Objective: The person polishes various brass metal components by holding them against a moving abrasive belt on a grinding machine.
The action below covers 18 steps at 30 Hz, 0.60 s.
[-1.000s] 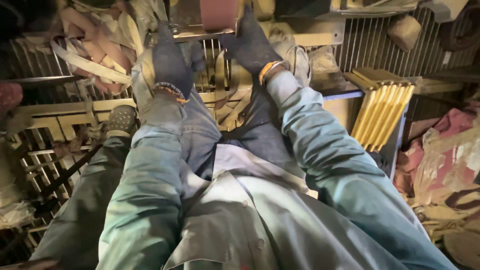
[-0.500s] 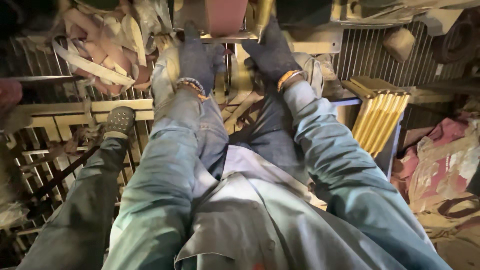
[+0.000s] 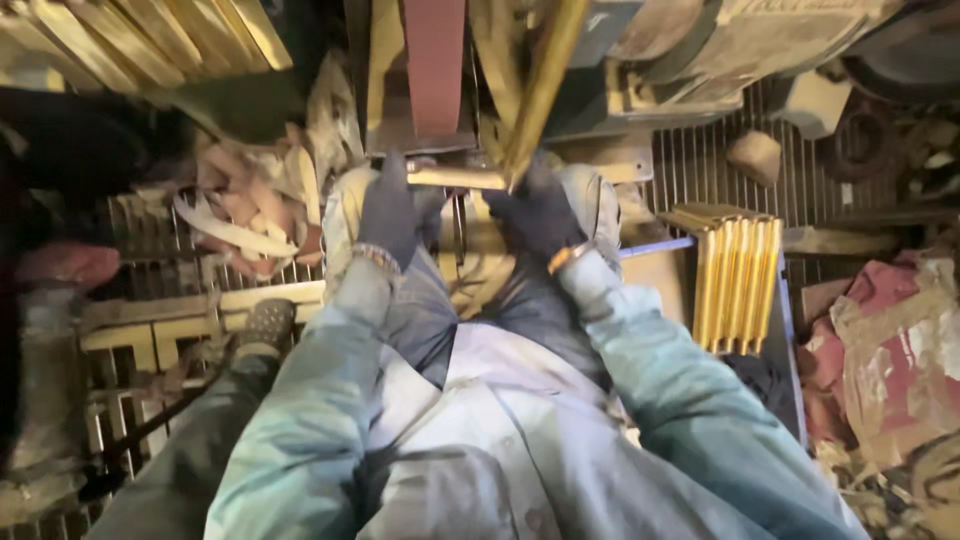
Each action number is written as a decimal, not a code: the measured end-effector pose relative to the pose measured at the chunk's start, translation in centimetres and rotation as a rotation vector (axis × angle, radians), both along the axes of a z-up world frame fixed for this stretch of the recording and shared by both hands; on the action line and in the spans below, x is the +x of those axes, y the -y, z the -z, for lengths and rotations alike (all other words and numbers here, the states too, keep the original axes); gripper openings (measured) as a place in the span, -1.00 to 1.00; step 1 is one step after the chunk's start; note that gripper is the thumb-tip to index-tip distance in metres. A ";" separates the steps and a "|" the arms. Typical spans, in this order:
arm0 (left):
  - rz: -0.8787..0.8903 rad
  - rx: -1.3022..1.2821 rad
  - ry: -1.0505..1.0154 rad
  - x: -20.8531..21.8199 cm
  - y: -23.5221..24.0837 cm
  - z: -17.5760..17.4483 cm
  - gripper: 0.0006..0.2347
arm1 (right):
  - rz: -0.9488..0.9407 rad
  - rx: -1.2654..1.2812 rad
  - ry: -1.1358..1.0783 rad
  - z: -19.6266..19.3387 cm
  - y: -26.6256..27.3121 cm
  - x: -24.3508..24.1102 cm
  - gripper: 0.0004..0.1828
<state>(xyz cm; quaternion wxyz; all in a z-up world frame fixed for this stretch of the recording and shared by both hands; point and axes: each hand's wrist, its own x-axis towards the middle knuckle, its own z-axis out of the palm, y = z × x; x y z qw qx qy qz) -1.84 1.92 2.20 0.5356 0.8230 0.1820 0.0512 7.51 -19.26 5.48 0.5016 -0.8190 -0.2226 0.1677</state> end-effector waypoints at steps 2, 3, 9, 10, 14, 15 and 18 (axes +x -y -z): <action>0.003 -0.082 -0.035 -1.4 0.3 -2.8 -0.57 | -0.012 0.037 -0.109 -0.8 0.8 -1.4 -0.55; 0.005 -0.177 -0.085 -2.1 0.5 -3.7 -0.68 | 0.042 -0.031 -0.291 -1.0 1.1 -1.9 -0.63; -0.199 -0.701 -0.141 -3.5 1.1 -4.5 -0.73 | -0.139 -0.005 -0.121 0.0 1.8 -2.6 -0.63; -0.203 -0.696 -0.131 -3.4 0.6 -4.0 -0.73 | -0.172 0.001 0.001 0.4 1.8 -2.5 -0.61; -0.079 -0.564 0.051 -3.5 0.8 -1.8 -0.65 | -0.265 0.042 0.464 1.0 2.0 -2.0 -0.62; -0.171 -0.850 0.017 -3.3 0.8 -1.6 -0.60 | -0.204 -0.006 0.202 1.1 1.7 -2.1 -0.61; -0.146 -0.819 0.036 -3.2 0.8 -1.5 -0.58 | -0.137 -0.024 -0.148 1.1 1.3 -2.3 -0.60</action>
